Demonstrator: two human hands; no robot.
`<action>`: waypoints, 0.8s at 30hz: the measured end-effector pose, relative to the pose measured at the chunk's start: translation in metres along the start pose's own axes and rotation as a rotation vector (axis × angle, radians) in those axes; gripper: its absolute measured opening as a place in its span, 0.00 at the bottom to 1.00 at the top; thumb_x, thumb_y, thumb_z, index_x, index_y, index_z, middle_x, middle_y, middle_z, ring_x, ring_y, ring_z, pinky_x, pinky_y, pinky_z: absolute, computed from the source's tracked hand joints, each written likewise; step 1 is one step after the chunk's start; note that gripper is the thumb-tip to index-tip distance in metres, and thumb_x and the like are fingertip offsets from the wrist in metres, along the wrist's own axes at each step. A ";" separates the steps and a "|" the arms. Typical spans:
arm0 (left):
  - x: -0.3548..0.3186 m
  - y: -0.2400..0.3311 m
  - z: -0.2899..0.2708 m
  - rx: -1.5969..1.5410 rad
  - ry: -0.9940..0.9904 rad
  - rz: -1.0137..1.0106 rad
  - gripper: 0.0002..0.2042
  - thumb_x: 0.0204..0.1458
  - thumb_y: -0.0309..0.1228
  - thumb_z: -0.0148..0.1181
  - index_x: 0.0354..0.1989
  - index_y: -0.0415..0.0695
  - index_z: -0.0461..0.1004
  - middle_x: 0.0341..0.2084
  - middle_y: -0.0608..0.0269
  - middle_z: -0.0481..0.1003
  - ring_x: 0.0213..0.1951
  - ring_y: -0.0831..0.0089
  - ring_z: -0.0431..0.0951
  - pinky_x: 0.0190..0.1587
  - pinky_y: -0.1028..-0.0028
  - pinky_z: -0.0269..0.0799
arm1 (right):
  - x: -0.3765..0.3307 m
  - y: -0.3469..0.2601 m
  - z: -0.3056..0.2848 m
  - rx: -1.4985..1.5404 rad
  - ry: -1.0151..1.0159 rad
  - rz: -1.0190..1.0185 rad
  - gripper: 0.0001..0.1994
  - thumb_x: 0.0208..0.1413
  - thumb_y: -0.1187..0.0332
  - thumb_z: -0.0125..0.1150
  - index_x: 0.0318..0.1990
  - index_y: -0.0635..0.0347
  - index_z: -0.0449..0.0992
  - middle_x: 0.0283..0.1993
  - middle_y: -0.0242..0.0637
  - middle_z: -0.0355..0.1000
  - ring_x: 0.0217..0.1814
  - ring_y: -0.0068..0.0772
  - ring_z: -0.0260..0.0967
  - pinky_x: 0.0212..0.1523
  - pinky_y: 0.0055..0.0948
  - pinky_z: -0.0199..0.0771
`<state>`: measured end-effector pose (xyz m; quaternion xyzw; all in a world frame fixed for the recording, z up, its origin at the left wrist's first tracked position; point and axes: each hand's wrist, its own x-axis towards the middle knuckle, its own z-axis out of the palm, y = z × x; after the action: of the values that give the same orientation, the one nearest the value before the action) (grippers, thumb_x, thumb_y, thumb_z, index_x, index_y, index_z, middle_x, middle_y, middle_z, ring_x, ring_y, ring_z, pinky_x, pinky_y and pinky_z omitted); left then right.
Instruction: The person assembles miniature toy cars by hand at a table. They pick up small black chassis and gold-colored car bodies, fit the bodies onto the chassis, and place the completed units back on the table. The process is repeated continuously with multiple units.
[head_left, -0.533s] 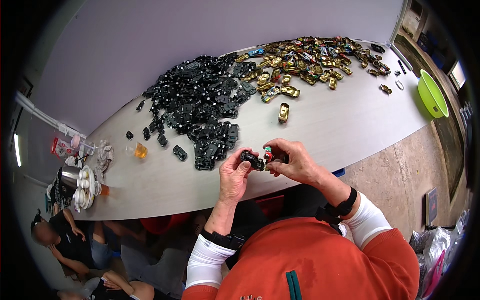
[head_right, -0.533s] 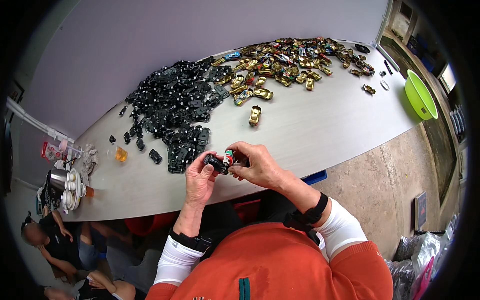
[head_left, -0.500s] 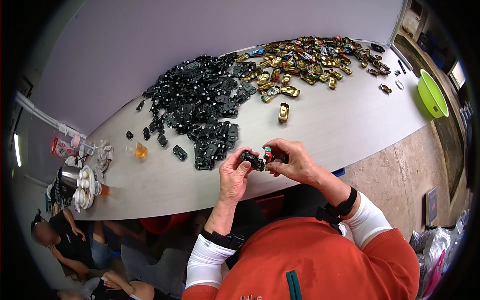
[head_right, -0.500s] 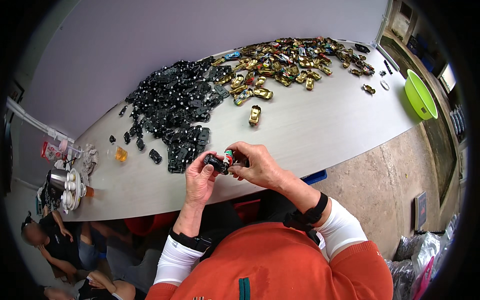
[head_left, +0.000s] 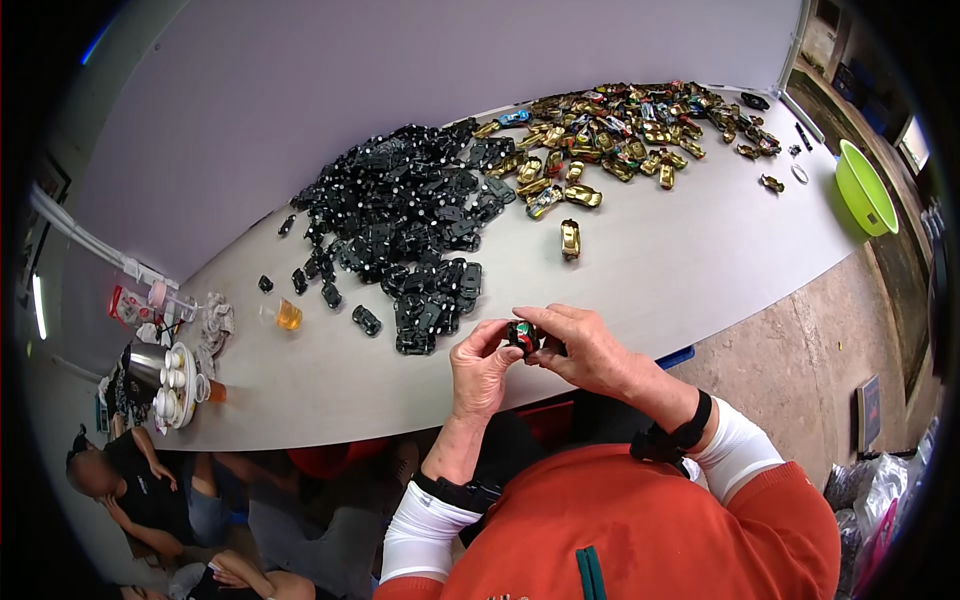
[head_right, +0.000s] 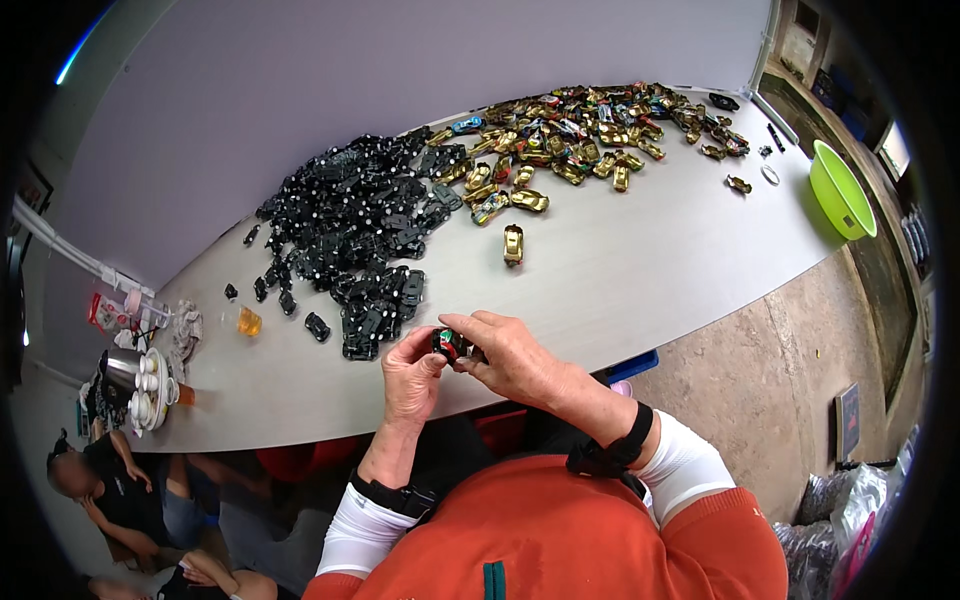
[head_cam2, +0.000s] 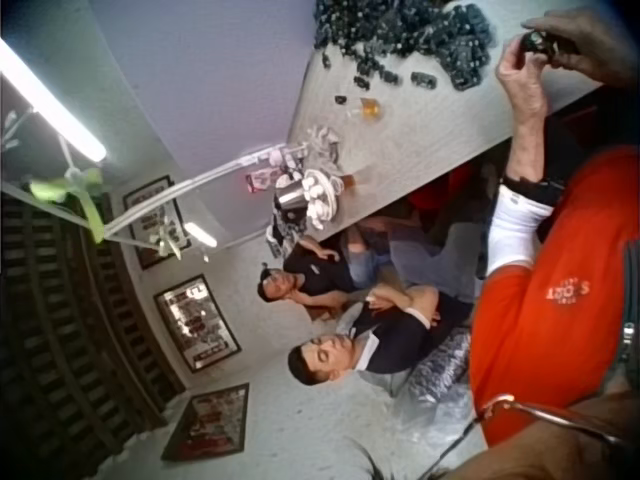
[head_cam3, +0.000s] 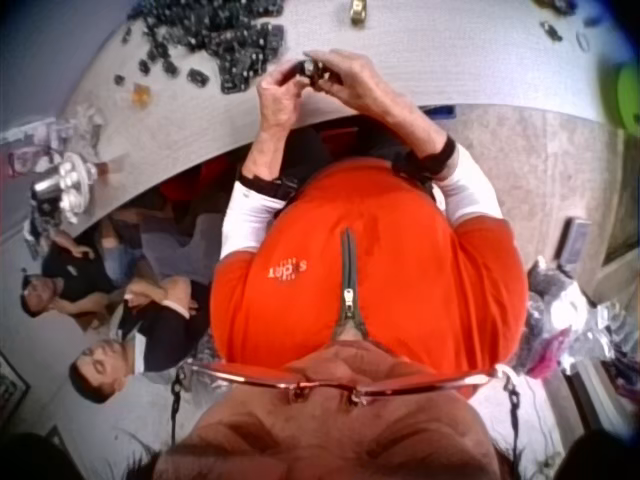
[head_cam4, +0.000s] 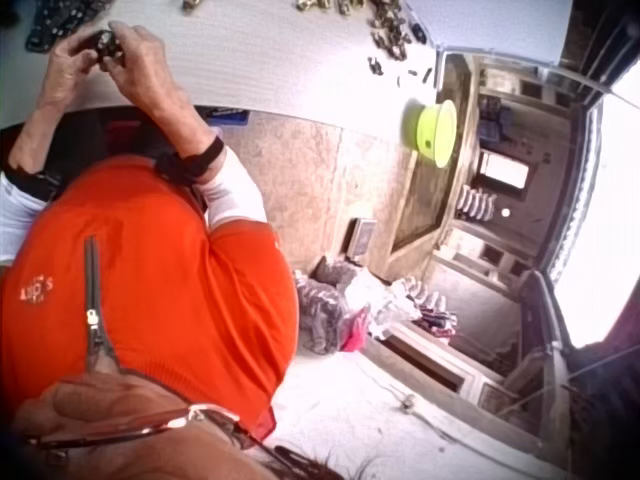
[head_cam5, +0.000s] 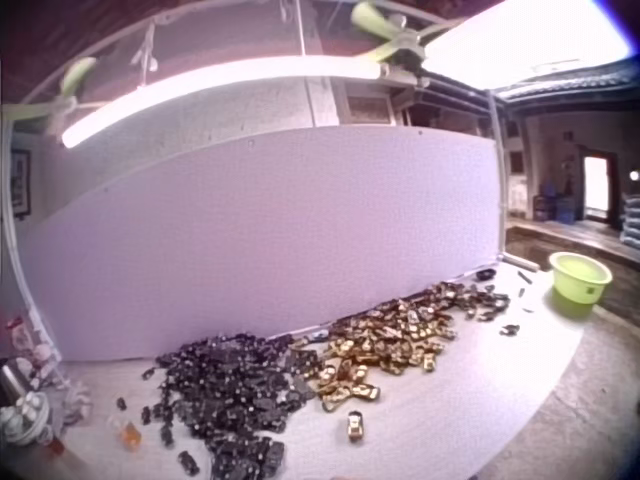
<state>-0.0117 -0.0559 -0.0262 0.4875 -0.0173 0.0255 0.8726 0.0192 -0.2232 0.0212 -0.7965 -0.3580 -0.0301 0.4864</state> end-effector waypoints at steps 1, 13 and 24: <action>0.001 -0.001 0.000 0.025 -0.007 0.005 0.18 0.37 0.20 0.66 0.40 0.34 0.73 0.34 0.65 0.72 0.37 0.76 0.74 0.40 0.79 0.73 | 0.001 -0.003 -0.002 0.002 -0.029 0.012 0.26 0.40 0.78 0.64 0.51 0.63 0.66 0.31 0.44 0.67 0.31 0.42 0.69 0.30 0.33 0.71; -0.002 0.008 0.013 0.224 -0.067 0.094 0.14 0.39 0.19 0.64 0.38 0.34 0.74 0.31 0.64 0.72 0.32 0.76 0.75 0.35 0.79 0.75 | -0.003 -0.008 -0.008 0.121 -0.141 0.038 0.29 0.42 0.87 0.52 0.56 0.61 0.61 0.35 0.45 0.63 0.31 0.40 0.69 0.32 0.32 0.73; 0.003 0.008 0.010 -0.041 -0.021 -0.215 0.12 0.46 0.30 0.62 0.37 0.40 0.70 0.25 0.64 0.72 0.20 0.80 0.71 0.15 0.85 0.62 | -0.003 -0.008 -0.007 0.367 -0.043 0.377 0.27 0.47 0.75 0.61 0.57 0.61 0.61 0.24 0.36 0.72 0.19 0.20 0.65 0.19 0.22 0.67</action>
<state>-0.0096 -0.0607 -0.0143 0.4689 0.0254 -0.0736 0.8798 0.0143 -0.2281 0.0298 -0.7479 -0.2131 0.1436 0.6121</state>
